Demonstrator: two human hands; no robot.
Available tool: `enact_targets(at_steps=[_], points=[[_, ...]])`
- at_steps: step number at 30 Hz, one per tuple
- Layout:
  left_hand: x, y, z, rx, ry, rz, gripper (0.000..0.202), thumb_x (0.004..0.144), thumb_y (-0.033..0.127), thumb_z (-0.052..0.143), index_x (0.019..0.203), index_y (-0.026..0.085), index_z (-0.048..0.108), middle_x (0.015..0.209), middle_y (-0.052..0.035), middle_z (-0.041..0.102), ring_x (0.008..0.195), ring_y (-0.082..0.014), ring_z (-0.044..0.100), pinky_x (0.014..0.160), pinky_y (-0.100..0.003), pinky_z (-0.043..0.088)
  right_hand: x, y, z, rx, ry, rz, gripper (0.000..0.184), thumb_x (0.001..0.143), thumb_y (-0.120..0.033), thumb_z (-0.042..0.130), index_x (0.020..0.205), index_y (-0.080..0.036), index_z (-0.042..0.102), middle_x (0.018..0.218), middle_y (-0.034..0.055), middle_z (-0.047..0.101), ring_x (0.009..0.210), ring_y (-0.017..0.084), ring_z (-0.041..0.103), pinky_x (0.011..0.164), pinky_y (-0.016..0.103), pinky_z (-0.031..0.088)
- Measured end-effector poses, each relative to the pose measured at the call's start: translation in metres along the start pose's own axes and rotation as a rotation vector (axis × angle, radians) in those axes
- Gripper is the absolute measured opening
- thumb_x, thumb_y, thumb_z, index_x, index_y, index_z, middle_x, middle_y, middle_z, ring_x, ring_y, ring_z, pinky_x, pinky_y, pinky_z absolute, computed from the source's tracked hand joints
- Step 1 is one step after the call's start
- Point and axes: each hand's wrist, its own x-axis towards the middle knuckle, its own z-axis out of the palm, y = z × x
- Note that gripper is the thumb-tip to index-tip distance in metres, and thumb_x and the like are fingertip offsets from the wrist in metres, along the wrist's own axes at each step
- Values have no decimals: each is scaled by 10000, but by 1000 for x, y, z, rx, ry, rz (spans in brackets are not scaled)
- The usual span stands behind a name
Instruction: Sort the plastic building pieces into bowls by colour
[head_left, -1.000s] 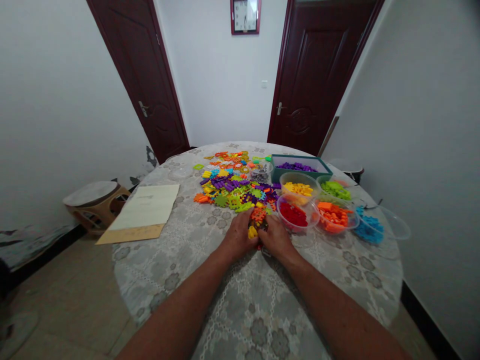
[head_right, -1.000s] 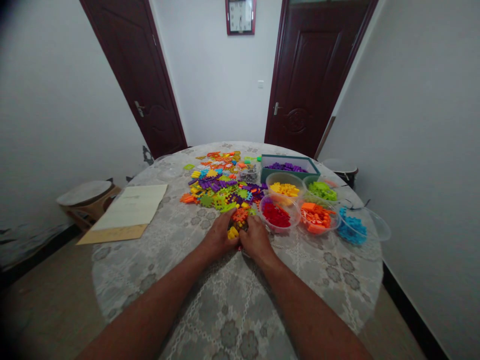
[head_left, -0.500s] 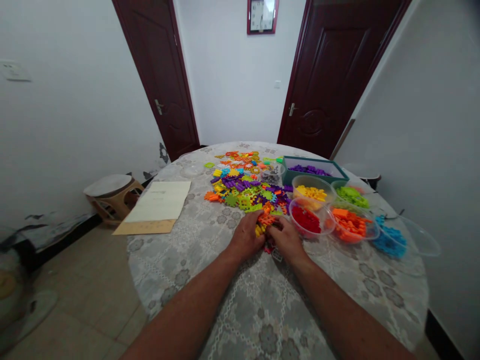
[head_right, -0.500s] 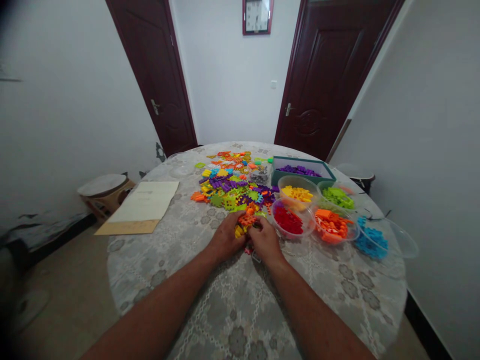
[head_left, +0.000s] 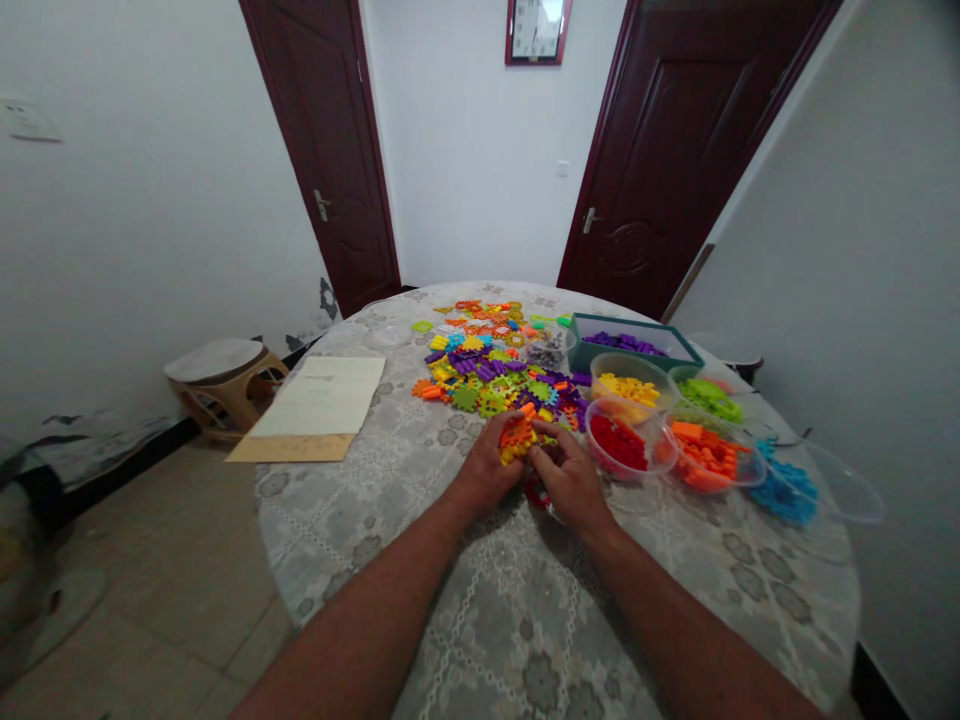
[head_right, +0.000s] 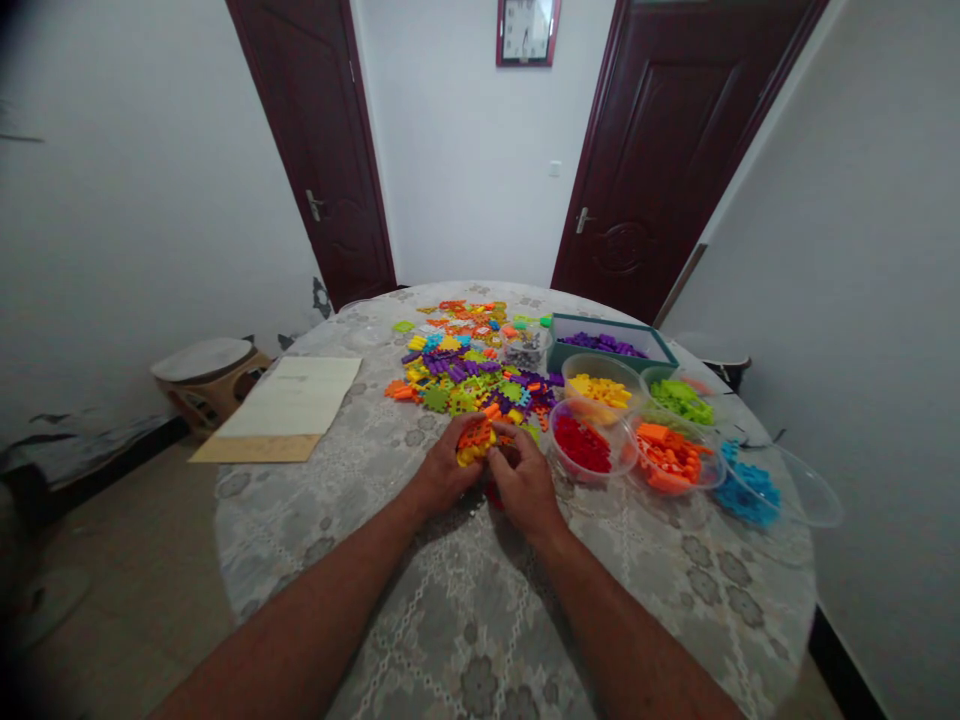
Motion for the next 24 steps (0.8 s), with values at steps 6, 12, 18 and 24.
enact_targets(at_steps=[6, 12, 18, 24], points=[[4, 3, -5, -337, -50, -194, 610, 783, 202, 743, 1368, 247, 578, 1318, -83, 678, 1145, -257, 659, 1003, -396, 526, 4, 6, 0, -13, -23, -39, 490, 880, -437, 703, 1297, -185, 655, 878, 32, 725, 702, 170, 638, 643, 283, 512], [5, 5, -2, -585, -44, -301, 662, 709, 190, 832, 1336, 231, 623, 1253, -88, 705, 1129, -262, 660, 981, -372, 516, 7, 13, -2, -111, 27, -122, 446, 883, -405, 691, 1283, -208, 686, 1059, 70, 757, 879, 220, 687, 801, 339, 549], [5, 8, 1, -834, -91, -437, 725, 677, 161, 873, 1345, 244, 604, 1212, -86, 718, 1054, -235, 691, 896, -342, 553, 5, 7, -2, -174, 40, -105, 444, 900, -403, 663, 1299, -210, 690, 1031, 65, 756, 854, 221, 686, 786, 346, 555], [5, 9, -4, -1006, -120, -546, 620, 729, 229, 882, 1289, 248, 618, 1238, -97, 688, 1010, -236, 706, 753, -327, 612, 6, 7, -1, -98, 64, -75, 518, 901, -508, 697, 1321, -204, 673, 939, 54, 734, 763, 197, 663, 696, 325, 567]])
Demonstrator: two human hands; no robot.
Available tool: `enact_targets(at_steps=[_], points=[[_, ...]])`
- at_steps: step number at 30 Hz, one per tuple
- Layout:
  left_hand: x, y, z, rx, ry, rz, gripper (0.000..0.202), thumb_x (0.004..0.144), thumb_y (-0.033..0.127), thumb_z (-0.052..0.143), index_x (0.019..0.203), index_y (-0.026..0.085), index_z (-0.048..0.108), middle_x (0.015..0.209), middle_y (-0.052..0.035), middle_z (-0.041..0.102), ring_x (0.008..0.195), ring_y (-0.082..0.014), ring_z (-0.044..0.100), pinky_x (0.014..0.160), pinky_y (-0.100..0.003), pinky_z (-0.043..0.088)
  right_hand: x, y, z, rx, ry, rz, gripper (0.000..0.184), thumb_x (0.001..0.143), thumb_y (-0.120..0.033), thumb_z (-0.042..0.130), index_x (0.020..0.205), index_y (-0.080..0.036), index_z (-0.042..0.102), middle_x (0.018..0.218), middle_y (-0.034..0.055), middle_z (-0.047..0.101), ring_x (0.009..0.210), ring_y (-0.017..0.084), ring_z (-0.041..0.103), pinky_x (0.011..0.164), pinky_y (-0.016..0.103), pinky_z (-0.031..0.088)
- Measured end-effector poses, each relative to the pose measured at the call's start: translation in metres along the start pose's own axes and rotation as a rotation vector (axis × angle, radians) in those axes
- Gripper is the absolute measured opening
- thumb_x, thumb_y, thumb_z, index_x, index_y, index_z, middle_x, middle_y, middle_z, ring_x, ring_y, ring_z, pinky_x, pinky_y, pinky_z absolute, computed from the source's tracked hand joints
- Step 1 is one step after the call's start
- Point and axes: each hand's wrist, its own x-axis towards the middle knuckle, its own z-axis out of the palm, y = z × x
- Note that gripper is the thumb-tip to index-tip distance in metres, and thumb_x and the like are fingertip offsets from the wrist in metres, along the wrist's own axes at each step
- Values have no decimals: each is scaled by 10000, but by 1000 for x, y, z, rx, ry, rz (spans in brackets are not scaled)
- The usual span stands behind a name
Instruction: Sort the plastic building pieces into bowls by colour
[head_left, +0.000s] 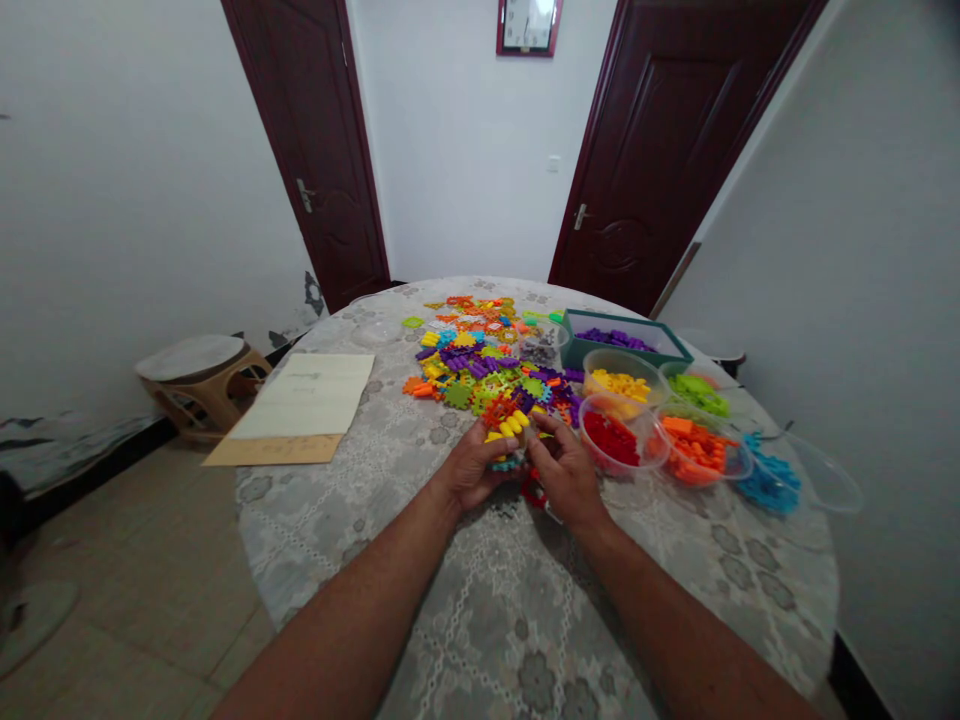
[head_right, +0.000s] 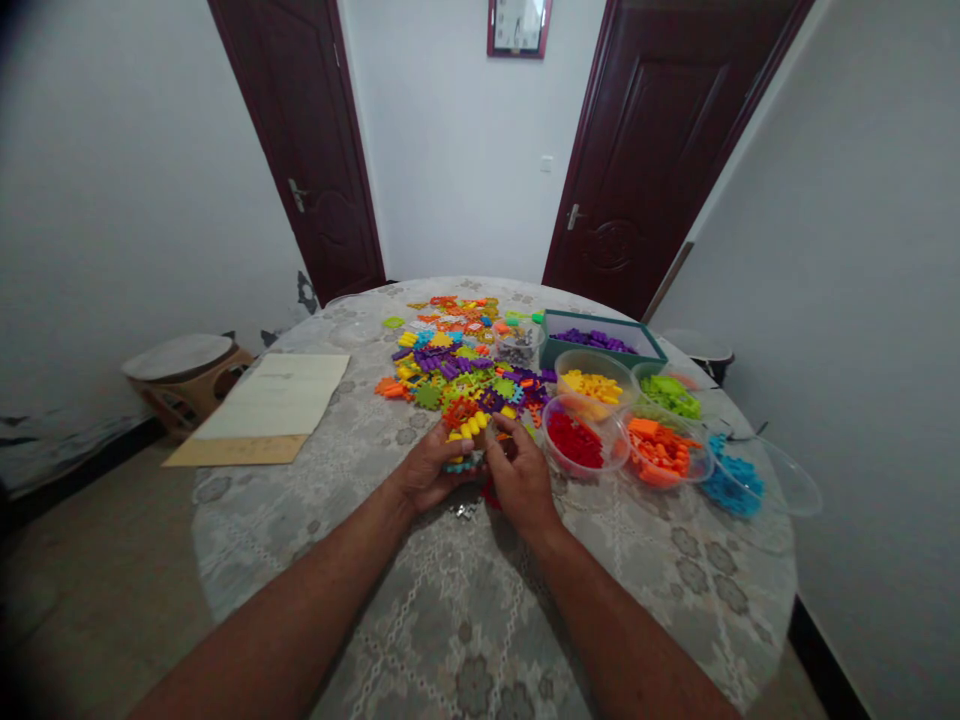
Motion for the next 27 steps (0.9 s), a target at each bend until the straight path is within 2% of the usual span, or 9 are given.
enact_targets(at_steps=[3, 9, 12, 17, 24, 27], points=[[0, 1, -1, -47, 8, -11, 584, 738, 219, 888, 1259, 235, 623, 1210, -97, 698, 1005, -231, 712, 759, -328, 633, -1, -1, 0, 22, 17, 27, 545, 884, -503, 713, 1337, -205, 661, 881, 36, 718, 718, 188, 659, 674, 322, 567], [4, -3, -2, -119, 61, -8, 459, 798, 347, 870, 1170, 204, 643, 1062, -96, 732, 859, -218, 743, 678, -314, 639, -4, -6, -1, 23, 47, 12, 541, 861, -486, 736, 1327, -220, 668, 823, 12, 703, 691, 187, 671, 666, 323, 568], [5, -4, -1, -96, 63, -35, 453, 798, 310, 864, 1177, 186, 649, 986, -104, 746, 757, -202, 743, 594, -258, 602, -3, -7, -2, 53, 57, 16, 539, 870, -468, 731, 1344, -224, 646, 840, 16, 713, 709, 194, 692, 688, 336, 582], [4, 3, 3, -94, 135, -24, 461, 768, 248, 866, 1180, 193, 667, 1016, -100, 756, 758, -204, 745, 567, -262, 603, -1, -8, -6, 125, 94, 7, 519, 887, -415, 708, 1365, -232, 619, 807, -3, 693, 728, 192, 708, 719, 342, 589], [4, 14, 3, -76, 295, 39, 363, 755, 188, 853, 1073, 180, 676, 961, -55, 746, 712, -172, 719, 537, -263, 616, -2, -15, -13, 142, 105, -67, 454, 908, -341, 658, 1356, -276, 626, 1028, 17, 686, 768, 163, 680, 718, 332, 600], [7, 24, 8, -69, 343, 62, 309, 759, 162, 839, 1025, 175, 681, 906, -37, 739, 672, -155, 704, 523, -250, 614, -2, -19, -18, 67, 104, -126, 412, 926, -325, 636, 1333, -259, 640, 1032, 25, 698, 822, 173, 672, 752, 325, 581]])
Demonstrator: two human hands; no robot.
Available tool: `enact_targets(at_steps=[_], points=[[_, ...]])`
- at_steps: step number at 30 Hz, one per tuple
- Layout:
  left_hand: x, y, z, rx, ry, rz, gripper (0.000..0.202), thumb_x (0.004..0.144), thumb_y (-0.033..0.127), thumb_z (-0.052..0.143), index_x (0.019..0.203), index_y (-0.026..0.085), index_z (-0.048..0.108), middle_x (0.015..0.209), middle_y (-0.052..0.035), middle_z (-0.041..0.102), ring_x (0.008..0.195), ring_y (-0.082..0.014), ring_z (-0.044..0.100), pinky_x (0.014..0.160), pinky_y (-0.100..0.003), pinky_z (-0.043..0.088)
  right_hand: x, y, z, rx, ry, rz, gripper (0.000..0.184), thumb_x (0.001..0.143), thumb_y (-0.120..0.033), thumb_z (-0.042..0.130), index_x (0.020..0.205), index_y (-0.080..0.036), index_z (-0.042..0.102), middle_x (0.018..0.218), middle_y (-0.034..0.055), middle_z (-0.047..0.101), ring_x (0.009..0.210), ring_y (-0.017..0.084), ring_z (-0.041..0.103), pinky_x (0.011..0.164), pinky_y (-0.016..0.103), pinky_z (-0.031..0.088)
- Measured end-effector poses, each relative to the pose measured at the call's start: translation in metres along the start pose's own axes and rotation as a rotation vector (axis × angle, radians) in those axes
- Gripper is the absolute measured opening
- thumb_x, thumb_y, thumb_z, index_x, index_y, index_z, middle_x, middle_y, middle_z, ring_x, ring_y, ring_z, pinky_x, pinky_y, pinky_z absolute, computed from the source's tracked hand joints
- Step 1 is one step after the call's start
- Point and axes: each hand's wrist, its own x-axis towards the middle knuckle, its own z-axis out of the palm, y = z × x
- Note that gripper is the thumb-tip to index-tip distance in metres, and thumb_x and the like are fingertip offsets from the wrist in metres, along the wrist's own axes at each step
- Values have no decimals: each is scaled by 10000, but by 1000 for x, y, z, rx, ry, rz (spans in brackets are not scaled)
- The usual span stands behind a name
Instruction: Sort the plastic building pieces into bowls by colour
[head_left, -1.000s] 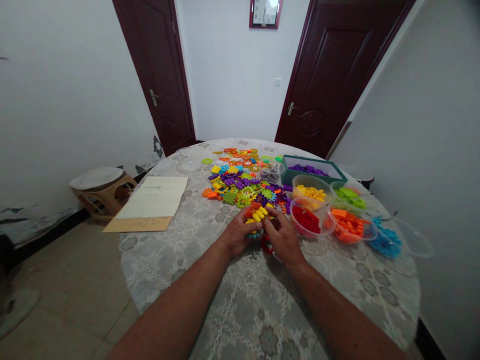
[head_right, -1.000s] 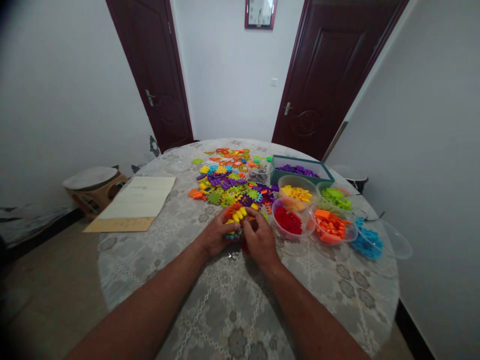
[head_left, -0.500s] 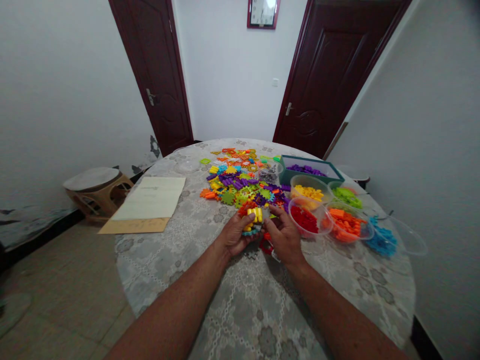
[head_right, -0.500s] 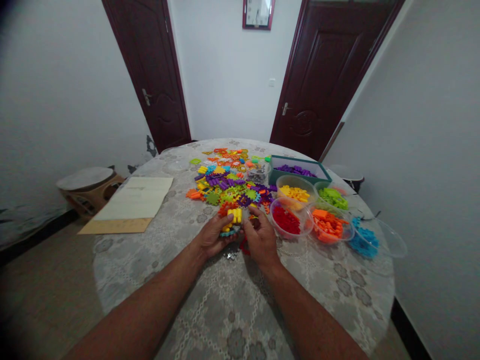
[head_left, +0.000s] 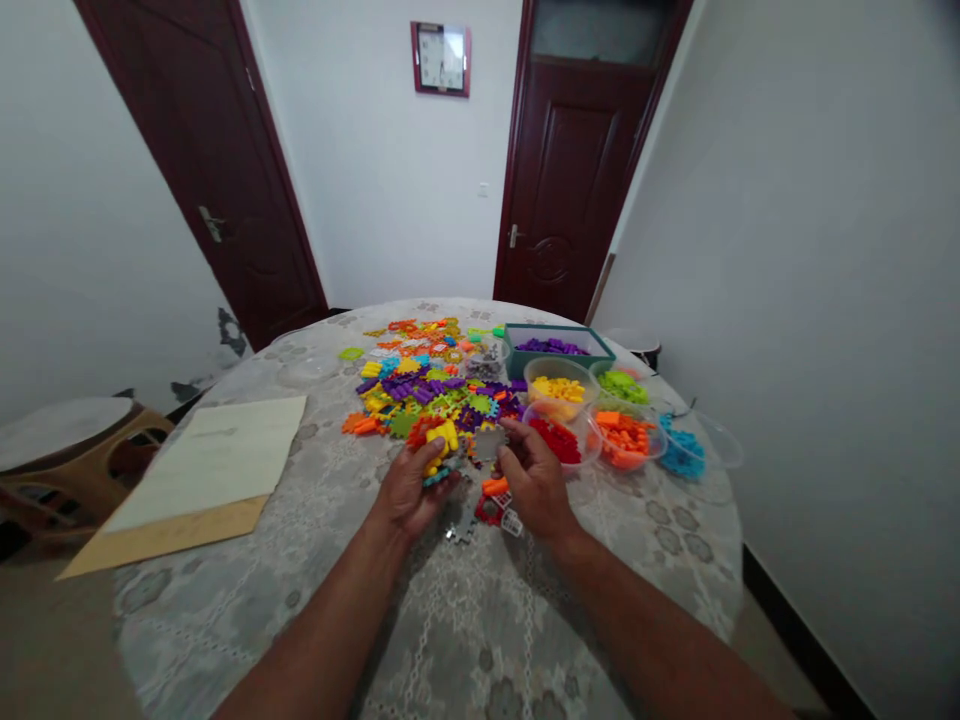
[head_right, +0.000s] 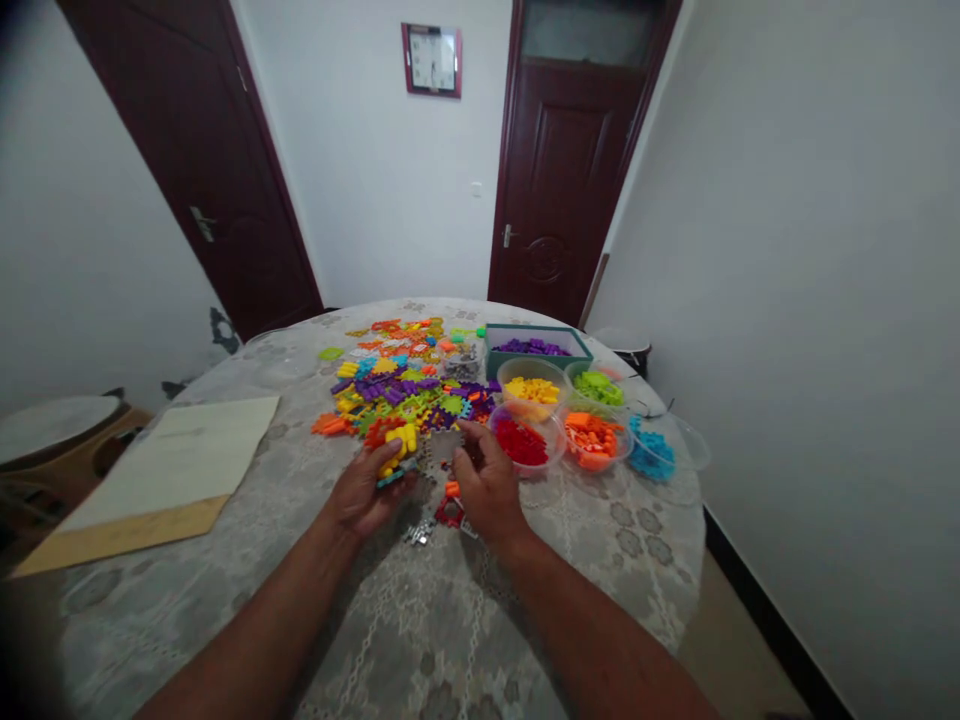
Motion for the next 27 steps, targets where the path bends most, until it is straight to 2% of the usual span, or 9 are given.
enact_targets(at_steps=[4, 7, 10, 13, 18, 24, 27], points=[[1, 12, 16, -64, 34, 16, 253, 774, 121, 807, 991, 165, 684, 918, -44, 751, 692, -155, 714, 522, -225, 606, 1, -6, -8, -100, 0, -91, 354, 950, -329, 621, 1290, -239, 666, 1054, 42, 709, 906, 188, 668, 834, 327, 548], [1, 13, 22, -170, 55, 4, 232, 791, 102, 784, 991, 161, 683, 936, -48, 758, 710, -154, 722, 527, -212, 598, 3, -13, -14, -175, -30, -124, 325, 942, -317, 624, 1249, -235, 691, 1014, 40, 719, 880, 191, 666, 821, 321, 530], [-1, 5, 20, -212, 74, -38, 208, 797, 91, 769, 971, 161, 678, 910, -40, 754, 700, -149, 721, 521, -198, 586, 5, -25, -24, -250, -121, -126, 248, 921, -297, 630, 1142, -238, 725, 908, 20, 717, 800, 184, 652, 746, 299, 508], [-2, -4, 14, -140, 43, -74, 201, 802, 93, 763, 984, 141, 694, 917, -51, 757, 648, -135, 702, 502, -199, 583, 10, -41, -38, -294, -177, -123, 179, 918, -285, 625, 1056, -244, 731, 882, 8, 718, 773, 172, 643, 721, 283, 491], [-2, -9, 10, 9, 31, -54, 219, 789, 84, 772, 988, 157, 718, 956, -50, 773, 734, -172, 743, 559, -261, 644, 27, -58, -80, -383, -19, -127, 158, 907, -309, 628, 1006, -231, 724, 857, 1, 701, 751, 161, 619, 698, 274, 480], [-6, -8, 18, 28, 27, -70, 244, 762, 83, 789, 978, 171, 718, 912, -50, 768, 676, -177, 732, 531, -276, 636, 58, -59, -153, -484, 216, -57, 252, 844, -377, 664, 994, -185, 730, 804, 31, 705, 705, 179, 625, 639, 288, 500], [-6, -9, 18, 22, 35, -65, 243, 758, 88, 793, 974, 169, 716, 887, -47, 758, 654, -172, 721, 515, -274, 630, 66, -64, -178, -517, 276, -30, 276, 821, -399, 680, 974, -173, 726, 744, 21, 683, 654, 173, 614, 599, 285, 499]])
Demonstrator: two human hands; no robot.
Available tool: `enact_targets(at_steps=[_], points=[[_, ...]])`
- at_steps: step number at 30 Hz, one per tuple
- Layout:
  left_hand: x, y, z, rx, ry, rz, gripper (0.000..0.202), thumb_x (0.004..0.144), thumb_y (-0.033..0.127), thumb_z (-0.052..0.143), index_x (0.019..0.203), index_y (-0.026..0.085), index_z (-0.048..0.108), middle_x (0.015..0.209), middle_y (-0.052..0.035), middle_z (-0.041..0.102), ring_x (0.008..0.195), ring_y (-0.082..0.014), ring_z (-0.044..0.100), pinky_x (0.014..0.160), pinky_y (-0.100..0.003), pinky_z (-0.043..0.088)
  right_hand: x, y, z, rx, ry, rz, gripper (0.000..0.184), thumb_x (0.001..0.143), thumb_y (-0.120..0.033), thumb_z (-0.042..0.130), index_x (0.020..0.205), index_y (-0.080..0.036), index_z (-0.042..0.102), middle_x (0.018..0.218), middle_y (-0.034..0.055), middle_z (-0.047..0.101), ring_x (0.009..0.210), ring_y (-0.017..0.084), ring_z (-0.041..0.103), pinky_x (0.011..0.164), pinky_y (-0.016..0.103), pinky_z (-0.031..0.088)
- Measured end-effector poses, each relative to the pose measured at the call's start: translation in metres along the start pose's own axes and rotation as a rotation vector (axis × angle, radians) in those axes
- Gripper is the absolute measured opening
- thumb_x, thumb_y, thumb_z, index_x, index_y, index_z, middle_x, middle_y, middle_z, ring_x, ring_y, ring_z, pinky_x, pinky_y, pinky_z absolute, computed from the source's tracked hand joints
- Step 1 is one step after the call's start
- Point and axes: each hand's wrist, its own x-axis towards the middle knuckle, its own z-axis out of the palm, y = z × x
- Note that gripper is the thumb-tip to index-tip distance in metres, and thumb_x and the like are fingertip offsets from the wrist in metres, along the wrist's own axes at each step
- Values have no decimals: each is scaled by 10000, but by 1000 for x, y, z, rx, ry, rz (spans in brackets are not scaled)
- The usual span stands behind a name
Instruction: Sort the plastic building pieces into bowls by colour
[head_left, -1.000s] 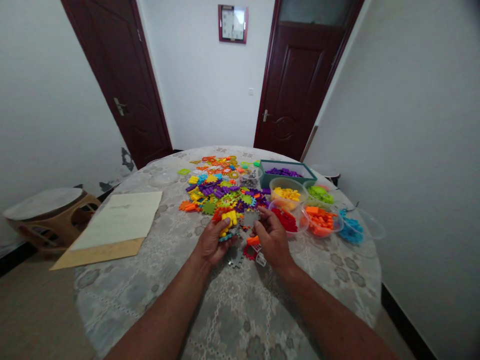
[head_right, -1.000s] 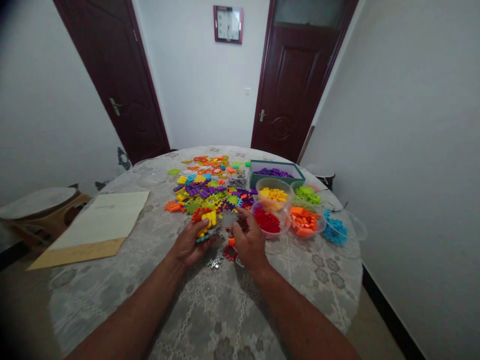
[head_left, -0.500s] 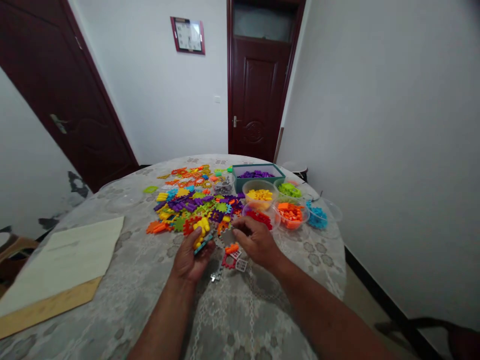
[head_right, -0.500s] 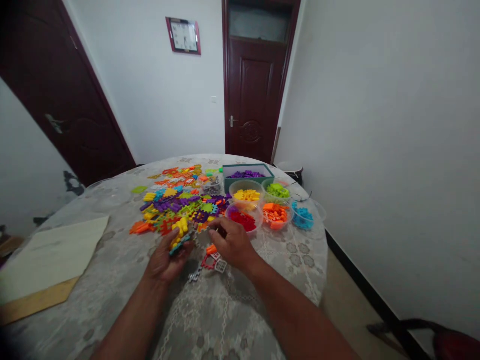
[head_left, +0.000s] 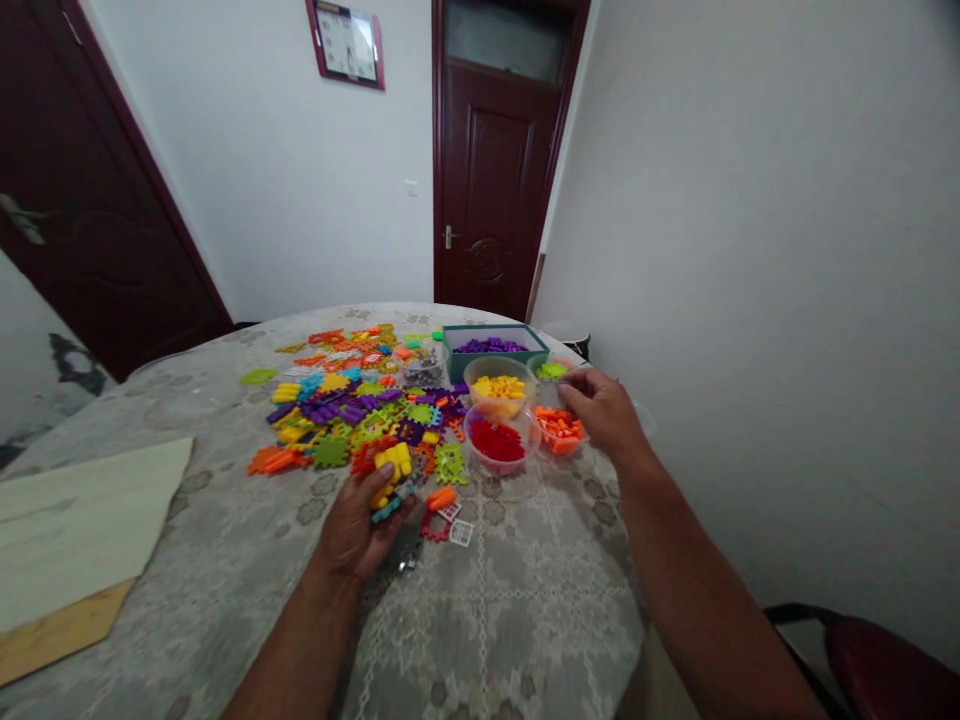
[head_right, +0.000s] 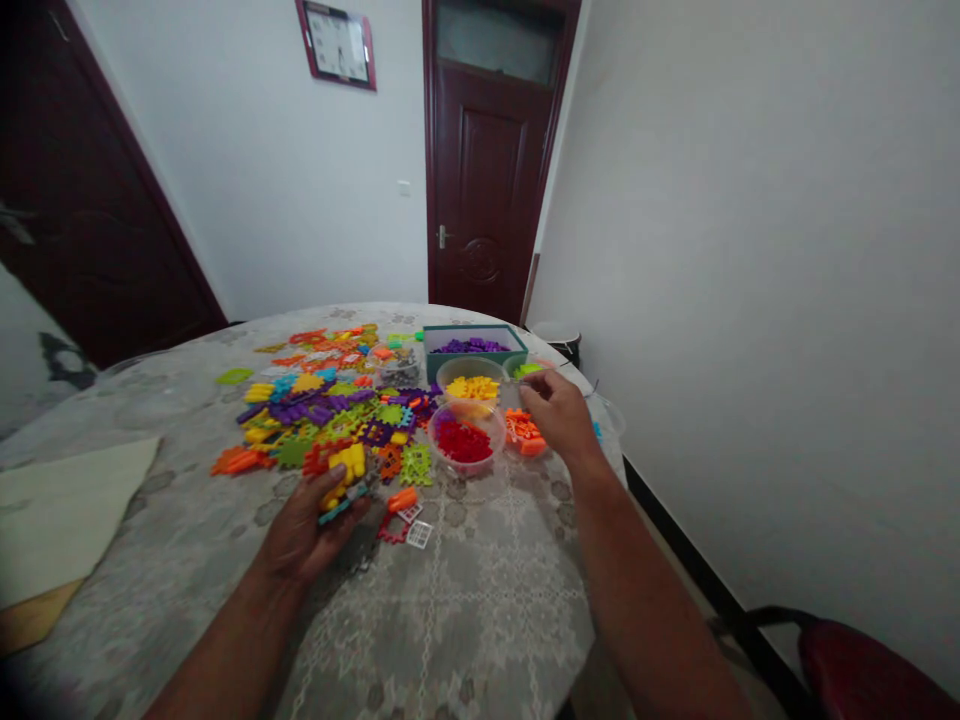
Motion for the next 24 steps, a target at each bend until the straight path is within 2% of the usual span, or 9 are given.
enact_targets(at_steps=[2, 5, 8, 12, 14, 17, 19, 24], points=[[3, -1, -3, -5, -4, 16, 244, 761, 99, 797, 980, 169, 715, 892, -41, 755, 652, -166, 715, 518, -275, 632, 1, -1, -7, 17, -29, 33, 285, 814, -406, 691, 974, -172, 717, 698, 1, 659, 600, 159, 598, 566, 278, 495], [8, -4, -7, -29, -4, 38, 256, 758, 119, 808, 992, 167, 713, 908, -43, 750, 671, -169, 721, 541, -282, 638, -8, -5, -6, 74, -218, 88, 285, 804, -402, 708, 973, -173, 713, 656, -17, 643, 529, 137, 565, 507, 259, 472], [8, -5, -7, -37, 11, 41, 270, 746, 126, 818, 991, 159, 711, 897, -39, 739, 666, -167, 717, 540, -279, 633, -19, -6, 3, 97, -366, 107, 271, 800, -381, 714, 981, -179, 726, 688, -11, 670, 519, 127, 568, 484, 244, 456], [6, -6, -6, -21, -3, 39, 279, 747, 147, 821, 999, 156, 702, 885, -44, 738, 646, -156, 701, 520, -269, 621, -25, -8, 19, 96, -416, 116, 266, 833, -374, 695, 1024, -191, 726, 743, 0, 701, 525, 132, 592, 484, 248, 460], [7, -8, -7, -10, -23, 35, 299, 751, 169, 826, 1021, 156, 699, 900, -52, 743, 660, -158, 705, 529, -271, 623, -21, -14, 29, 47, -477, 65, 225, 847, -361, 693, 994, -197, 740, 735, 5, 705, 536, 139, 600, 498, 255, 467], [10, -11, -10, -19, -30, 43, 343, 736, 189, 847, 1039, 166, 690, 908, -44, 741, 679, -158, 709, 540, -267, 623, -2, -29, 54, -29, -563, -40, 140, 841, -297, 696, 921, -203, 764, 702, 14, 711, 554, 152, 614, 513, 258, 459], [11, -13, -12, -30, -36, 44, 362, 723, 202, 860, 1040, 175, 687, 910, -34, 737, 681, -155, 705, 538, -266, 621, 20, -39, 78, -67, -581, -71, 108, 829, -248, 693, 891, -202, 768, 664, 11, 707, 536, 157, 618, 507, 258, 448], [12, -14, -14, -38, -61, 31, 383, 708, 250, 881, 1037, 192, 693, 902, -24, 727, 690, -149, 691, 554, -264, 621, 84, -53, 153, -162, -430, -77, 73, 817, -198, 713, 870, -163, 749, 598, 6, 678, 490, 144, 606, 531, 250, 458]])
